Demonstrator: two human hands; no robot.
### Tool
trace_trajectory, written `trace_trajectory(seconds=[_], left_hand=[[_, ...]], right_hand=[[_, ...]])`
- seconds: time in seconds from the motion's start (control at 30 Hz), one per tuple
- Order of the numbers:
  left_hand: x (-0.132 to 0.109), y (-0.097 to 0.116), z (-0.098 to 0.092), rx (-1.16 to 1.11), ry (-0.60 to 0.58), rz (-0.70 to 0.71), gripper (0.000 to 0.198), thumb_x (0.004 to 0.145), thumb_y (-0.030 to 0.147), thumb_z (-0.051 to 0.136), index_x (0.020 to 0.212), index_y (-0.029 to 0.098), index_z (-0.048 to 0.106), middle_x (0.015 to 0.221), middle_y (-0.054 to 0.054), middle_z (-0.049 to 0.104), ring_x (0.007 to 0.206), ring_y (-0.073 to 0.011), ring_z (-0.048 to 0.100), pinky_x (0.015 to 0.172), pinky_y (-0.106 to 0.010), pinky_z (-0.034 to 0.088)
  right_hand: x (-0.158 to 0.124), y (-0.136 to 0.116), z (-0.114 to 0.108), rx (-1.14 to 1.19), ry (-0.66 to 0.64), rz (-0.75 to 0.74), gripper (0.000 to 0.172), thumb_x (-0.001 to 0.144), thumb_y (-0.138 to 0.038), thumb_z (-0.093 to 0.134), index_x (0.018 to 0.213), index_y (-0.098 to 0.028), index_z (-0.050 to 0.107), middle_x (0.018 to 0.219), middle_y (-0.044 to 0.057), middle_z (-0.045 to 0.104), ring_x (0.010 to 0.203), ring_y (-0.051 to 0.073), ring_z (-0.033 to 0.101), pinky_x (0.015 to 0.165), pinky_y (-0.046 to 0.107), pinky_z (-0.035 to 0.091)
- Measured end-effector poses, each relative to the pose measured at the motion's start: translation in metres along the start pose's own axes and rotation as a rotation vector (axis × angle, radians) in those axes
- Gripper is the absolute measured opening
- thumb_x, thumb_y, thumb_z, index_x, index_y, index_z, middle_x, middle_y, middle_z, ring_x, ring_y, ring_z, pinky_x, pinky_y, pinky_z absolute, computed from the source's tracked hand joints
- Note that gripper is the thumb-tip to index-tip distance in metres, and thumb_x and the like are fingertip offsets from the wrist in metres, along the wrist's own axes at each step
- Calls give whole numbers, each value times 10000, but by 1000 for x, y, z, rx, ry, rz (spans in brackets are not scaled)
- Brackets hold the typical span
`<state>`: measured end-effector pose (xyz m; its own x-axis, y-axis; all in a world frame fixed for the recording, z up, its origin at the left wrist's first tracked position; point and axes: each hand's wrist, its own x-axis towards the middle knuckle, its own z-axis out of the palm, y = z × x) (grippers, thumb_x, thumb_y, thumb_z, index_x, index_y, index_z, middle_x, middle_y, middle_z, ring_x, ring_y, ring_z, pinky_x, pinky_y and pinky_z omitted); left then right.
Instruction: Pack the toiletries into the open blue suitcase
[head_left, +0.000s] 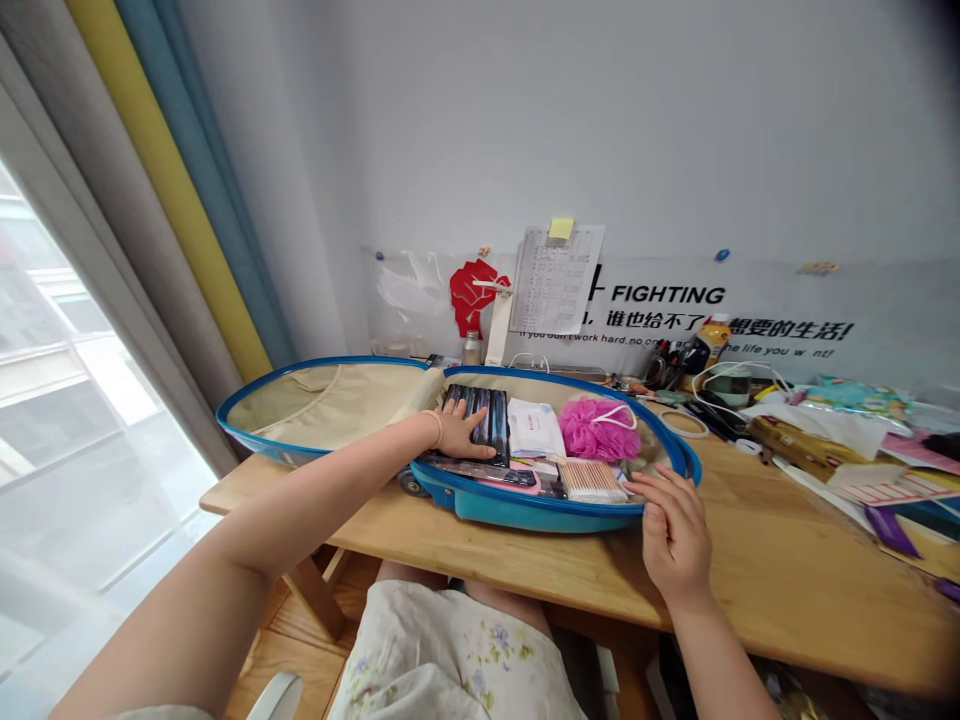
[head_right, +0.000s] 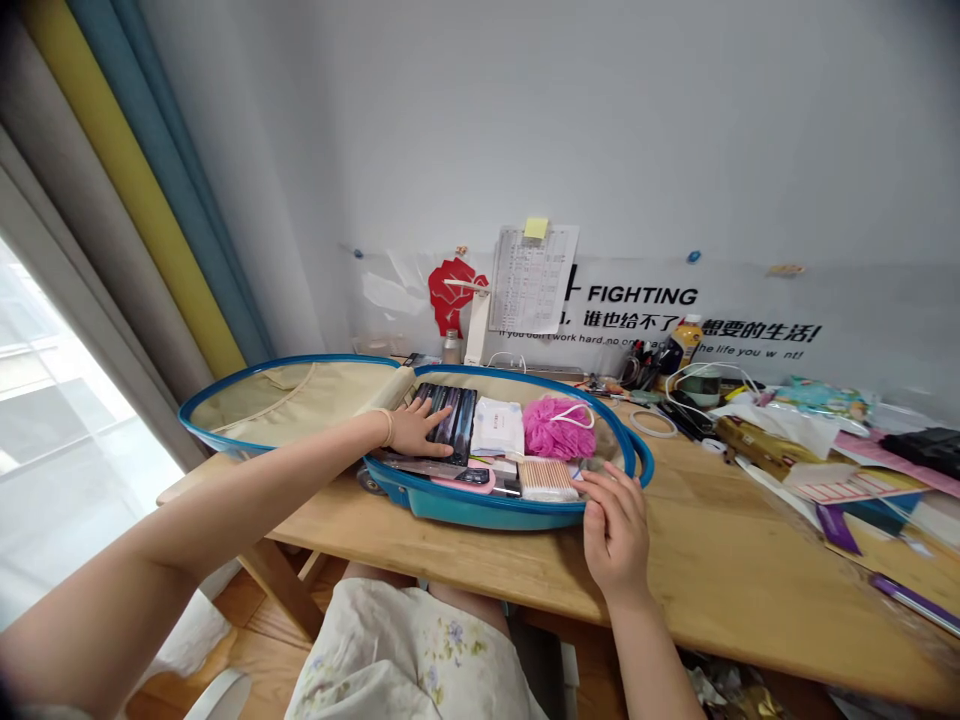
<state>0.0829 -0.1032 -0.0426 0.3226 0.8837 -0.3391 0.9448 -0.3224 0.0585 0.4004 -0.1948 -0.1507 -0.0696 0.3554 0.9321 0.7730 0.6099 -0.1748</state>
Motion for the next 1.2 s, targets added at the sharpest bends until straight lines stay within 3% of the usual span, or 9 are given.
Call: trace_trajectory(seconds=[0.2, 0.37, 0.53, 0.7, 0.8, 1.0, 1.1, 1.2], left_hand=[[5, 10, -2, -12, -87, -11, 1117, 682, 851, 474, 1543, 305, 18, 1603, -132, -82, 1458, -410, 39, 1139, -563, 191], [4, 9, -5, -49, -77, -9, 1080, 692, 845, 472, 1543, 310, 77, 1603, -135, -68, 1447, -425, 118, 1130, -546, 222], [9, 32, -11, -34, -13, 84, 1022, 742, 799, 471, 1541, 326, 43, 1601, -105, -101, 1458, -399, -25, 1139, -586, 157], [17, 54, -6, -17, -97, 157, 996, 707, 800, 521, 1526, 365, 155, 1616, -78, -30, 1451, -428, 8, 1123, -642, 136], [20, 58, -5, -1, -108, 157, 982, 726, 785, 515, 1529, 351, 152, 1615, -81, -49, 1455, -416, 18, 1139, -613, 131], [3, 33, -15, -39, -29, 174, 893, 835, 751, 362, 1545, 307, 51, 1615, -99, -24, 1466, -380, 29, 1150, -568, 146], [-16, 10, -11, -23, 33, 69, 862, 873, 736, 274, 1552, 252, 58, 1607, -150, 43, 1465, -386, 43, 1137, -574, 168], [-29, -5, -3, 38, 0, 33, 919, 863, 745, 293, 1552, 194, 39, 1595, -202, 52, 1464, -384, 49, 1147, -526, 182]], right_hand=[[-1, -1, -1, -16, -27, 56, 280, 935, -283, 396, 944, -229, 671, 990, 77, 692, 1142, 262, 576, 1020, 516, 401], [-1, -1, -1, -11, -18, 23, 259, 925, -244, 413, 985, -232, 665, 1014, 77, 689, 1150, 264, 564, 1015, 513, 401], [0, -2, -1, -19, -23, 27, 260, 916, -232, 411, 972, -231, 665, 1008, 72, 692, 1150, 266, 569, 1018, 512, 400], [1, -4, -2, -20, -23, 18, 260, 912, -223, 410, 974, -227, 662, 1013, 73, 694, 1150, 260, 574, 1016, 494, 409], [2, -5, -2, -37, -33, 31, 265, 917, -237, 404, 966, -227, 664, 1004, 74, 696, 1150, 261, 574, 1011, 495, 414], [1, -4, -1, -26, -18, 17, 260, 917, -220, 406, 968, -226, 660, 1009, 74, 695, 1157, 263, 567, 1015, 507, 405], [0, -3, -1, -8, -15, 15, 249, 911, -212, 418, 967, -226, 660, 1009, 73, 693, 1155, 265, 565, 1012, 508, 408], [0, -3, -1, -9, -22, 28, 252, 910, -219, 418, 973, -228, 661, 1016, 74, 693, 1152, 265, 569, 1018, 511, 407]])
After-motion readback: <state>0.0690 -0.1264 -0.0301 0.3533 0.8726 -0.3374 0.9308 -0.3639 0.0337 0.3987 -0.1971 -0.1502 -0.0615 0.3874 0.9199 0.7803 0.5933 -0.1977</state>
